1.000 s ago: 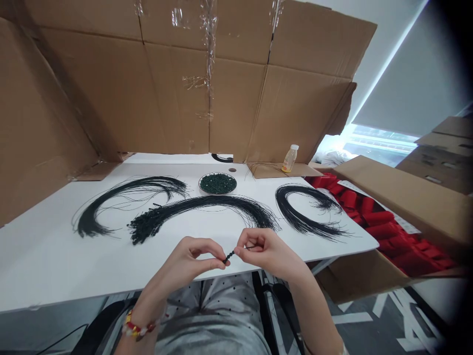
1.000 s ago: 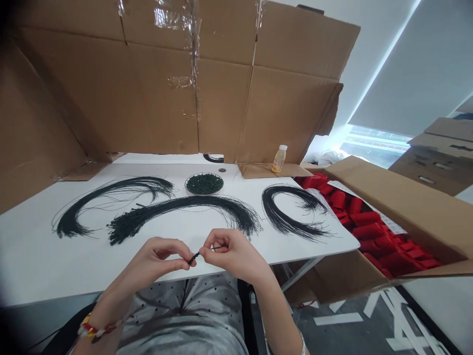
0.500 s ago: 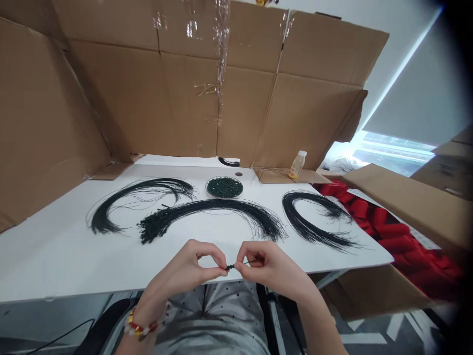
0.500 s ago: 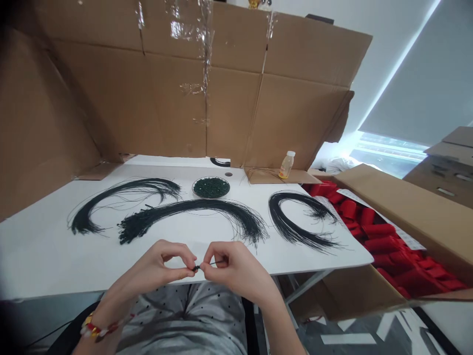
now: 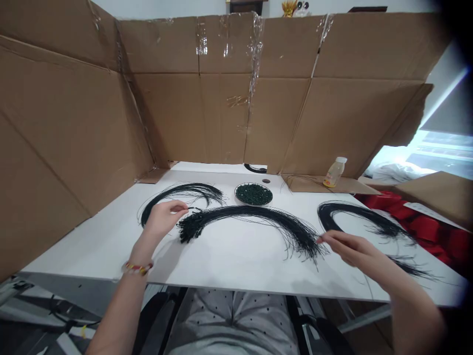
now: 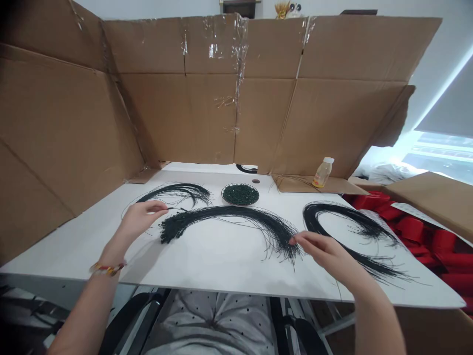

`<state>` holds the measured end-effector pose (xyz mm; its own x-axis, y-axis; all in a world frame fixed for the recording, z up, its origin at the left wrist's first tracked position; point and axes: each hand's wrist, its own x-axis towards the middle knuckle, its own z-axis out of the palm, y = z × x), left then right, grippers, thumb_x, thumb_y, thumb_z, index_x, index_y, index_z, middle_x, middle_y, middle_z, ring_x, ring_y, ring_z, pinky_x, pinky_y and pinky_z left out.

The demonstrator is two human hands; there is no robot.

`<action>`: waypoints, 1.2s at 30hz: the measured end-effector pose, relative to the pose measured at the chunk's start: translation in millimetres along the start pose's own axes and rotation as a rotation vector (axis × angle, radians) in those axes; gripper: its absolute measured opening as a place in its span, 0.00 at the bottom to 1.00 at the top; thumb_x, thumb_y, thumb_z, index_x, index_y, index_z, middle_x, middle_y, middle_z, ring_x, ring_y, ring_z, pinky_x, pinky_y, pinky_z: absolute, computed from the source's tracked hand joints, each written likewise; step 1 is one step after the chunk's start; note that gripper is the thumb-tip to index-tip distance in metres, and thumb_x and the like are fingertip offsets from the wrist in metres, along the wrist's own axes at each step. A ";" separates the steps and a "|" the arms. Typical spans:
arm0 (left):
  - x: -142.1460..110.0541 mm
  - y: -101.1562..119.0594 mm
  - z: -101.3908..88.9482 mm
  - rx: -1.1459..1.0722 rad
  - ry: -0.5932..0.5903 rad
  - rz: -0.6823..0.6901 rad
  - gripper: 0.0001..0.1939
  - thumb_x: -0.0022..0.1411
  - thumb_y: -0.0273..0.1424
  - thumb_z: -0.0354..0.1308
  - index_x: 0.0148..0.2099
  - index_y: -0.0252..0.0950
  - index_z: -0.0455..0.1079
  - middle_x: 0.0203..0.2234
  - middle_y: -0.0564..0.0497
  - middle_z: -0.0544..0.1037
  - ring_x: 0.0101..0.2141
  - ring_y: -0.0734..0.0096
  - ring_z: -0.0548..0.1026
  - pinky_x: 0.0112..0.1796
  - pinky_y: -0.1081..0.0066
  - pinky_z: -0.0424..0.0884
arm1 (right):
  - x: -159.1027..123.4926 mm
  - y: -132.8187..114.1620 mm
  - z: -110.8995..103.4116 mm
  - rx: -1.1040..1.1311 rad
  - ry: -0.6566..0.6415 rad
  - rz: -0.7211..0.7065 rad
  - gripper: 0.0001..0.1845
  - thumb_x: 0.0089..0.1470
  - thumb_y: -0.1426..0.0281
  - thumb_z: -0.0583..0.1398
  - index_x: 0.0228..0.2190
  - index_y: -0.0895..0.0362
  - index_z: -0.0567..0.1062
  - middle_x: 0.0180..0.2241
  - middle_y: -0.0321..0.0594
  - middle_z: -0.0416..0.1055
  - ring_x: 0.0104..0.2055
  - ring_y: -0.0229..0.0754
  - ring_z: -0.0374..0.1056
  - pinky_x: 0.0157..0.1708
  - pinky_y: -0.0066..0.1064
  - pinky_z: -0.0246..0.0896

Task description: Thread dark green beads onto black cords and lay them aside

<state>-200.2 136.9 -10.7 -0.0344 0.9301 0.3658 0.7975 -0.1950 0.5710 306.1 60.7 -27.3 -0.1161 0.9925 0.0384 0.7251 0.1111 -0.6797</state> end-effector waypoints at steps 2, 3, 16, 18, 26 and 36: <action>23.0 -5.6 10.7 0.063 -0.116 0.035 0.09 0.66 0.37 0.63 0.38 0.36 0.77 0.35 0.49 0.84 0.38 0.62 0.81 0.44 0.61 0.77 | 39.6 2.6 16.7 -0.169 0.123 0.009 0.29 0.67 0.51 0.49 0.42 0.58 0.81 0.25 0.40 0.73 0.24 0.42 0.65 0.23 0.31 0.59; 32.7 -8.2 15.8 0.096 -0.175 0.049 0.10 0.68 0.37 0.63 0.42 0.34 0.77 0.37 0.49 0.83 0.38 0.63 0.81 0.43 0.59 0.78 | 58.8 2.2 25.4 -0.200 0.151 0.010 0.27 0.68 0.55 0.49 0.40 0.58 0.81 0.27 0.42 0.75 0.28 0.43 0.69 0.27 0.32 0.63; 43.8 -14.5 49.2 0.252 -0.472 0.280 0.16 0.70 0.38 0.60 0.55 0.35 0.73 0.52 0.44 0.78 0.49 0.57 0.78 0.50 0.51 0.76 | 124.4 -58.4 107.4 -0.558 0.186 -0.211 0.13 0.68 0.66 0.60 0.52 0.57 0.75 0.53 0.46 0.72 0.55 0.51 0.69 0.53 0.48 0.68; 36.9 -12.5 49.9 0.265 -0.461 0.264 0.15 0.71 0.38 0.60 0.54 0.35 0.73 0.51 0.44 0.78 0.48 0.57 0.78 0.49 0.52 0.76 | 123.9 -73.0 120.2 -0.569 0.151 -0.267 0.12 0.68 0.67 0.61 0.50 0.57 0.75 0.52 0.45 0.73 0.54 0.50 0.70 0.53 0.47 0.68; 4.9 -16.7 36.7 0.197 -0.293 0.175 0.20 0.73 0.42 0.54 0.59 0.36 0.72 0.58 0.40 0.77 0.59 0.53 0.73 0.60 0.50 0.66 | 132.8 -149.9 161.9 -0.507 0.092 -0.478 0.11 0.68 0.71 0.59 0.49 0.60 0.75 0.49 0.47 0.73 0.52 0.50 0.69 0.51 0.46 0.67; -29.7 -103.2 -67.4 0.130 0.086 -0.101 0.25 0.70 0.36 0.41 0.58 0.31 0.71 0.57 0.34 0.75 0.60 0.47 0.70 0.62 0.47 0.62 | 150.0 -255.7 246.7 -0.409 -0.162 -0.716 0.11 0.67 0.66 0.62 0.46 0.59 0.77 0.49 0.44 0.75 0.50 0.47 0.74 0.50 0.45 0.72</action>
<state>-322.1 108.4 -31.0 -0.1653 0.9117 0.3761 0.8584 -0.0548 0.5100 -64.2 168.6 -28.5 -0.7157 0.6587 0.2322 0.6242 0.7524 -0.2104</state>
